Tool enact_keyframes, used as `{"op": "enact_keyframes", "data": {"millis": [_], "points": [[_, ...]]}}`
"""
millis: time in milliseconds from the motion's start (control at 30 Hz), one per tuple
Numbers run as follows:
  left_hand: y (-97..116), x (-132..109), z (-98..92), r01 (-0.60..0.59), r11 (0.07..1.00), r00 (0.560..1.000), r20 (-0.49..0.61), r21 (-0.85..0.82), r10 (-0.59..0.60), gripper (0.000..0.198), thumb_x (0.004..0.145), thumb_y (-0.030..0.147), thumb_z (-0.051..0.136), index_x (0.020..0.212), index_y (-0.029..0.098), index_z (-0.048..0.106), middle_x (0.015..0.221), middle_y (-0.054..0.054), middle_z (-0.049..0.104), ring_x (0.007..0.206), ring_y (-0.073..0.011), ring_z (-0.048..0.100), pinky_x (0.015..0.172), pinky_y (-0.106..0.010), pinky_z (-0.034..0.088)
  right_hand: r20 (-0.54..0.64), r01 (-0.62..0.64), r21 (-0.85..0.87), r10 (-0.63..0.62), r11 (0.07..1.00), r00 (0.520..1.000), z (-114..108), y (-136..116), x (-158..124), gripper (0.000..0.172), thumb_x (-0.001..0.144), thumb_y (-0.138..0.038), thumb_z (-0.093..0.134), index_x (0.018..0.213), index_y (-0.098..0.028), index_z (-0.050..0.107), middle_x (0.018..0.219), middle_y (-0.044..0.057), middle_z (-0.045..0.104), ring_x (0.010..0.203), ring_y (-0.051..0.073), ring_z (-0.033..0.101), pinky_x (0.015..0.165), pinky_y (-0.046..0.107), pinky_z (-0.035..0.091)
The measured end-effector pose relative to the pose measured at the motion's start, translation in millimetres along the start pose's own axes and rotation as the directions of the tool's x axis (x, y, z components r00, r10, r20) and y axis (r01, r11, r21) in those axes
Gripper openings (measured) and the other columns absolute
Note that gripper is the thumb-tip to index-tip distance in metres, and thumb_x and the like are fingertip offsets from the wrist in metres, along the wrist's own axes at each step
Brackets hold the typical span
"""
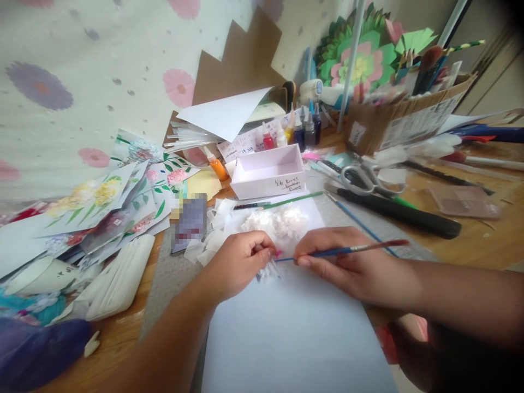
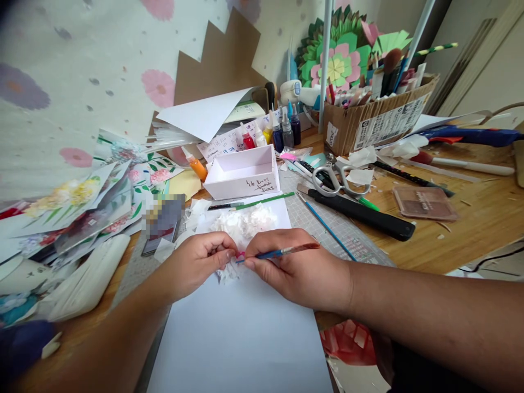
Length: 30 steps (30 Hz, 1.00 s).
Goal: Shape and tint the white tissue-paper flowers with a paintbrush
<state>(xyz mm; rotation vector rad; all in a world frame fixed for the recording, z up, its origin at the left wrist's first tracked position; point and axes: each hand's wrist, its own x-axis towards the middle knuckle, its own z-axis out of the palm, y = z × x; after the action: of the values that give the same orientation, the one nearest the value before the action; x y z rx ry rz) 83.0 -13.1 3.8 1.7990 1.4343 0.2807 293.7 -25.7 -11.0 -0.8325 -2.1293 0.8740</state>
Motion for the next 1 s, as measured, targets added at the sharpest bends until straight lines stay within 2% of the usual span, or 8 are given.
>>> {"op": "enact_keyframes", "data": {"millis": [233, 333, 433, 500, 533, 667, 867, 1000], "points": [[-2.2, 1.7, 0.9, -0.02, 1.0, 1.0, 0.015, 0.0, 0.02, 0.02, 0.083, 0.033, 0.048, 0.076, 0.019, 0.061, 0.062, 0.002, 0.052, 0.055, -0.0102, 0.046, 0.048, -0.021, 0.034, 0.065, 0.026, -0.085, -0.021, 0.996, 0.998, 5.0, 1.2, 4.3, 0.014, 0.087, -0.02, 0.047, 0.084, -0.016, 0.061, 0.079, 0.004, 0.065, 0.073, 0.013, 0.059, 0.067, 0.024, 0.045], [-4.4, 1.6, -4.7, -0.045, 0.998, 0.999, 0.001, -0.034, 0.045, 0.019, 0.083, 0.031, 0.047, 0.075, 0.019, 0.059, 0.062, 0.002, 0.053, 0.056, -0.0106, 0.047, 0.05, -0.022, 0.035, 0.089, 0.026, -0.084, -0.019, 0.996, 0.996, 3.6, 0.8, 4.6, 0.014, 0.086, -0.02, 0.048, 0.082, -0.016, 0.061, 0.078, 0.004, 0.065, 0.071, 0.013, 0.059, 0.067, 0.024, 0.046], [-7.7, 0.3, -18.4, -0.064, 0.998, 0.986, -0.158, -0.021, 0.06, 0.018, 0.083, 0.032, 0.048, 0.074, 0.019, 0.058, 0.062, 0.003, 0.053, 0.059, -0.0111, 0.048, 0.054, -0.022, 0.036, -0.011, 0.031, 0.014, -0.031, 0.999, 0.999, 1.3, 0.4, 4.9, 0.013, 0.086, -0.02, 0.05, 0.084, -0.014, 0.061, 0.078, 0.005, 0.066, 0.071, 0.013, 0.06, 0.066, 0.023, 0.047], [-11.3, -1.0, -29.5, -0.04, 0.999, 0.961, -0.274, 0.034, 0.048, 0.017, 0.082, 0.033, 0.051, 0.074, 0.02, 0.058, 0.063, 0.004, 0.053, 0.06, -0.0113, 0.049, 0.054, -0.022, 0.036, -0.084, -0.007, 0.058, 0.012, 0.998, 0.996, 0.7, 0.7, 5.8, 0.014, 0.086, -0.022, 0.05, 0.083, -0.014, 0.061, 0.078, 0.006, 0.066, 0.072, 0.013, 0.06, 0.065, 0.023, 0.047], [-13.6, -1.6, -34.5, -0.011, 0.997, 0.955, -0.296, 0.07, 0.031, 0.016, 0.08, 0.034, 0.052, 0.075, 0.02, 0.058, 0.063, 0.004, 0.053, 0.06, -0.0114, 0.049, 0.053, -0.021, 0.035, -0.097, -0.036, 0.071, 0.043, 0.997, 0.994, 0.9, 1.1, 6.3, 0.015, 0.086, -0.023, 0.05, 0.083, -0.013, 0.061, 0.078, 0.006, 0.066, 0.072, 0.014, 0.06, 0.064, 0.024, 0.047], [-25.3, -2.6, -47.4, 0.087, 0.964, 0.982, -0.184, 0.252, -0.04, 0.014, 0.077, 0.035, 0.053, 0.078, 0.023, 0.06, 0.067, 0.003, 0.055, 0.061, -0.0137, 0.05, 0.051, -0.022, 0.036, -0.035, -0.114, 0.104, 0.118, 0.988, 0.992, 3.2, 3.3, 6.8, 0.018, 0.086, -0.026, 0.05, 0.082, -0.013, 0.062, 0.076, 0.007, 0.065, 0.071, 0.015, 0.059, 0.063, 0.026, 0.047], [-38.6, -3.8, -56.4, -0.009, 0.866, 0.996, -0.072, 0.5, 0.052, 0.021, 0.067, 0.028, 0.058, 0.088, 0.026, 0.06, 0.099, 0.0, 0.058, 0.09, -0.0201, 0.053, 0.071, -0.026, 0.041, 0.044, -0.179, 0.189, 0.174, 0.966, 0.984, 1.4, 1.7, 2.2, 0.021, 0.086, -0.029, 0.049, 0.08, -0.013, 0.061, 0.074, 0.007, 0.063, 0.067, 0.015, 0.058, 0.057, 0.024, 0.046], [-40.3, -3.7, -56.7, 0.023, 0.833, 0.99, -0.126, 0.552, 0.056, 0.022, 0.069, 0.03, 0.056, 0.091, 0.026, 0.056, 0.102, 0.001, 0.056, 0.095, -0.0206, 0.052, 0.074, -0.028, 0.039, 0.058, -0.189, 0.219, 0.181, 0.957, 0.982, 0.1, 1.5, 1.5, 0.022, 0.086, -0.03, 0.049, 0.079, -0.014, 0.061, 0.071, 0.004, 0.061, 0.064, 0.013, 0.055, 0.055, 0.022, 0.044]]}}
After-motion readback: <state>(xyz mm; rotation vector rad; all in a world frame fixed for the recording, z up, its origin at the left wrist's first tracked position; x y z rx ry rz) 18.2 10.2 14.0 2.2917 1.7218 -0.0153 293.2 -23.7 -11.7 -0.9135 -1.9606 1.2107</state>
